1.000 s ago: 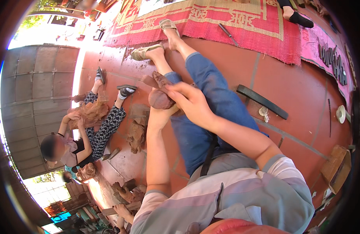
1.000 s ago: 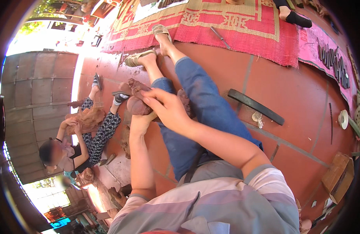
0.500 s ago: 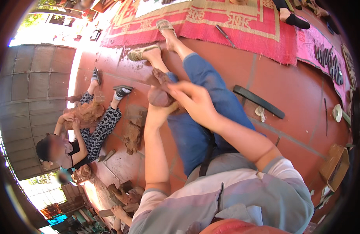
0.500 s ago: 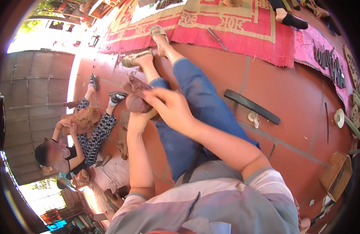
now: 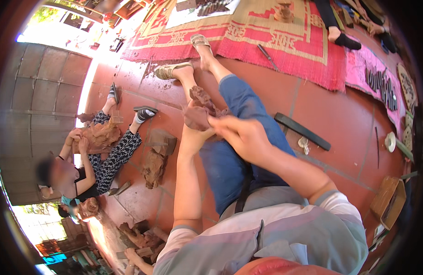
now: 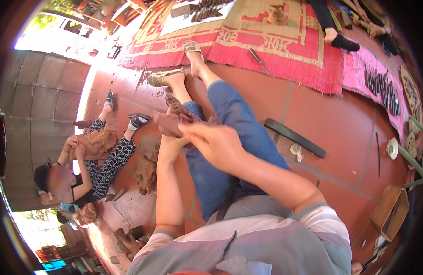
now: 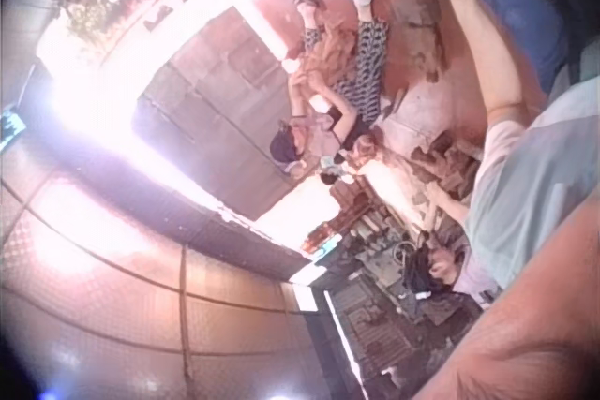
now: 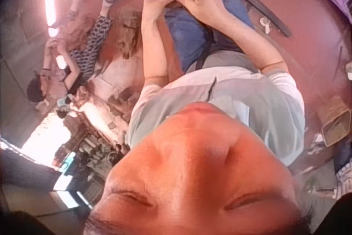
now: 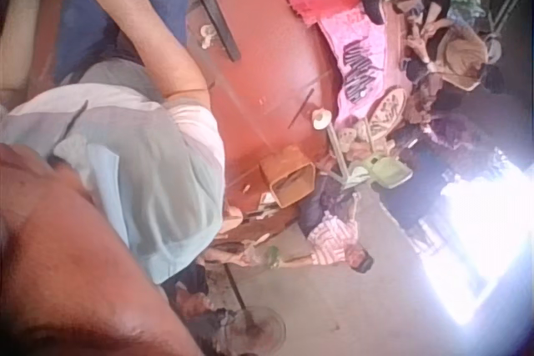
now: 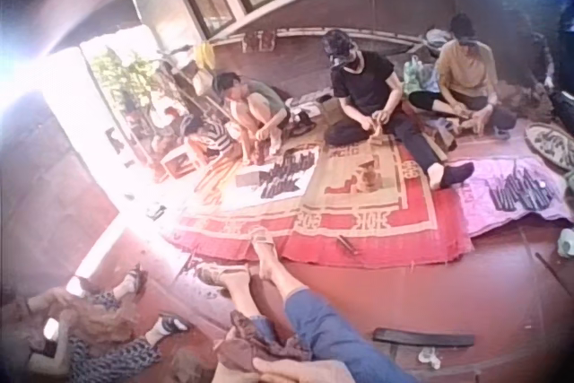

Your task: The person sits on the floor and carves a small piece of wood using a knife. They hold the wood in their left hand and use the knife in their right hand to shape it, occasionally rotating the piece to work on different sides.

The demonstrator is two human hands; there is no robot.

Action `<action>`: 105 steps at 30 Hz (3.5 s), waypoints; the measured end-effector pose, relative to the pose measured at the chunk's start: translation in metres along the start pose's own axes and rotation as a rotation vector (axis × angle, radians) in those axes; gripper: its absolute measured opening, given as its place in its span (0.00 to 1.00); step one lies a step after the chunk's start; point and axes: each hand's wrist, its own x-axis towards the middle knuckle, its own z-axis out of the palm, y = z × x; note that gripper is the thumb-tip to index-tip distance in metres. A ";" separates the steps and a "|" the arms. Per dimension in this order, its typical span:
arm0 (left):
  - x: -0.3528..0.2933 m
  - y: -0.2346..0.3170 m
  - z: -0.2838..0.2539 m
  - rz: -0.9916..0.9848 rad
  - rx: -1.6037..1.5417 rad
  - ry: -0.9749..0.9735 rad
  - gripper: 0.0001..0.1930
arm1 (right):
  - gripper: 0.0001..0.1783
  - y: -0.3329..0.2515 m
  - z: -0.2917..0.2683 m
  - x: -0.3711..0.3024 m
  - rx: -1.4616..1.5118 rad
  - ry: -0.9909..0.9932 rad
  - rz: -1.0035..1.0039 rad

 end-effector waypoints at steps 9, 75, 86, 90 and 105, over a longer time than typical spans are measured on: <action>0.006 0.002 0.007 -0.038 0.031 -0.104 0.49 | 0.11 -0.008 0.023 0.018 -0.078 0.163 -0.009; -0.008 0.010 0.061 0.322 0.127 0.619 0.21 | 0.12 0.024 -0.003 0.008 0.252 0.034 0.098; -0.003 0.016 0.050 0.481 0.066 0.411 0.20 | 0.13 0.085 -0.040 -0.057 0.325 0.109 0.387; -0.007 0.022 0.039 0.369 -0.104 0.303 0.18 | 0.10 0.052 -0.055 -0.044 0.357 0.074 0.406; 0.013 0.026 0.047 0.477 0.194 0.457 0.14 | 0.09 0.066 -0.013 -0.029 0.236 0.120 0.295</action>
